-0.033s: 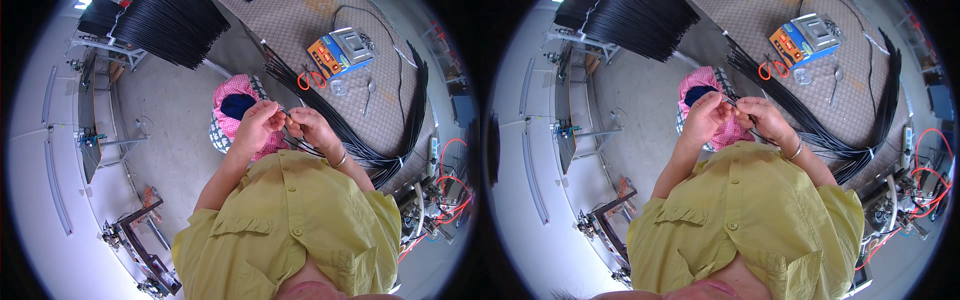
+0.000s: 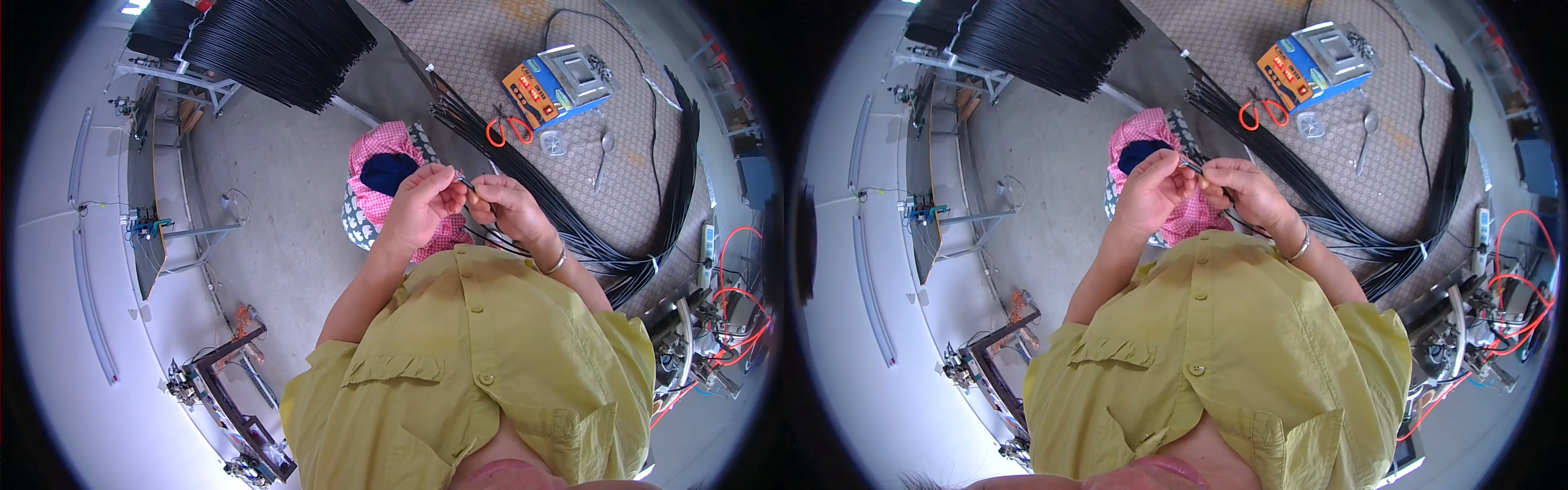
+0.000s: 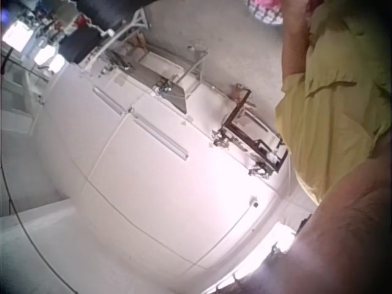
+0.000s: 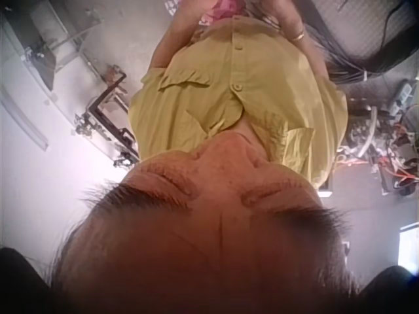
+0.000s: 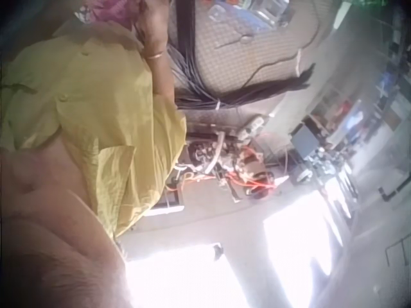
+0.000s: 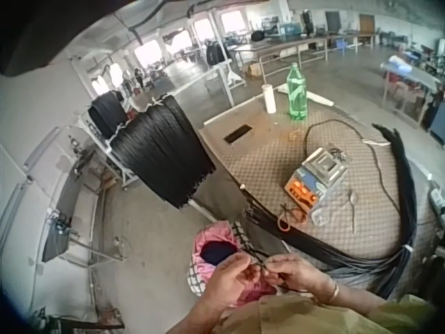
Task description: Manually attaching small plastic components to the ends of electrical cables at an industrial workbench.
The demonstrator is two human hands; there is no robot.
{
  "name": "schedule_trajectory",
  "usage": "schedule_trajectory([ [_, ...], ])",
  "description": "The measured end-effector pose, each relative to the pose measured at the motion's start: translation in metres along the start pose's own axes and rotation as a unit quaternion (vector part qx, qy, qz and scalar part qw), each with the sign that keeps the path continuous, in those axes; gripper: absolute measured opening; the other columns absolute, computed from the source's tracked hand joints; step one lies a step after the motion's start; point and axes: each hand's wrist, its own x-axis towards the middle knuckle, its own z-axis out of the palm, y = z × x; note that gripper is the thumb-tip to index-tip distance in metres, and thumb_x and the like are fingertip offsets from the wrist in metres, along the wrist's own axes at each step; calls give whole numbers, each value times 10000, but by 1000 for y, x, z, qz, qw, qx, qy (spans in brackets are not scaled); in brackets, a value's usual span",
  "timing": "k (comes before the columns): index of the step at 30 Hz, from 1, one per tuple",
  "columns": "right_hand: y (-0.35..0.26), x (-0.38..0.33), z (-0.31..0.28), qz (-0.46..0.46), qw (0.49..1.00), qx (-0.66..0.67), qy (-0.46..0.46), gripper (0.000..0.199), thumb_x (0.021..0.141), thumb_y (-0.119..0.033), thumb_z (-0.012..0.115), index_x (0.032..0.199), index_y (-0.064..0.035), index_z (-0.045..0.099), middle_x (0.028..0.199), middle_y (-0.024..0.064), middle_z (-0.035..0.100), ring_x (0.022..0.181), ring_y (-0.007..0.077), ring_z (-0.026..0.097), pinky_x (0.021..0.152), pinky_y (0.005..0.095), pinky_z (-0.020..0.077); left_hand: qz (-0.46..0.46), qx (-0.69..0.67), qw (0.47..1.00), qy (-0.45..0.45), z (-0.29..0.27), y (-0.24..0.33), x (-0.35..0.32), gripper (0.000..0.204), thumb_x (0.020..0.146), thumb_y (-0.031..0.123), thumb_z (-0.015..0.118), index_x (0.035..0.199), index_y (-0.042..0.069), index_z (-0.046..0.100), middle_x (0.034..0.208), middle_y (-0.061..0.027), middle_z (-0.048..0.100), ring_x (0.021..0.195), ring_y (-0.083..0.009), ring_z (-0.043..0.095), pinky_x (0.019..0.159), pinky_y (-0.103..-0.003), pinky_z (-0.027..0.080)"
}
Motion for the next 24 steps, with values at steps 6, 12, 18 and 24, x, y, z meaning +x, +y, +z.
schedule_trajectory([
  [6, -2, 0, 3, 2, 1000, -1, 12, 215, 826, -231, 526, 777, -25, 558, 637, -5, 478, 534, 79, 355, 494, 219, 265, -35, -56, 998, -20, -2, -2, 1, 112, 882, 127, 471, 863, 64, 561, 801, -75, 616, 731, -157, 582, 645, -268, 455],
  [12, 1, 1, -3, -3, 1000, -4, 9, 223, 833, -236, 513, 782, -25, 561, 643, -4, 484, 553, 84, 371, 513, 221, 282, 0, -3, 1000, 13, 4, -3, -1, 99, 876, 119, 489, 873, 48, 558, 810, -79, 611, 741, -155, 576, 659, -262, 454],
  [18, 2, 2, -4, -9, 1000, 25, -1, 225, 837, -238, 507, 794, -23, 557, 643, -9, 471, 556, 88, 378, 511, 223, 286, 47, 45, 997, 52, 9, -10, -1, 104, 871, 128, 505, 876, 40, 559, 816, -70, 608, 713, -134, 558, 658, -254, 448],
  [24, 0, 1, -3, -4, 999, 43, -15, 225, 835, -234, 507, 800, -16, 553, 645, -8, 470, 552, 88, 376, 501, 219, 278, 44, 59, 996, 50, 12, -10, -2, 127, 875, 143, 501, 864, 35, 565, 803, -71, 606, 705, -133, 557, 644, -243, 442],
])
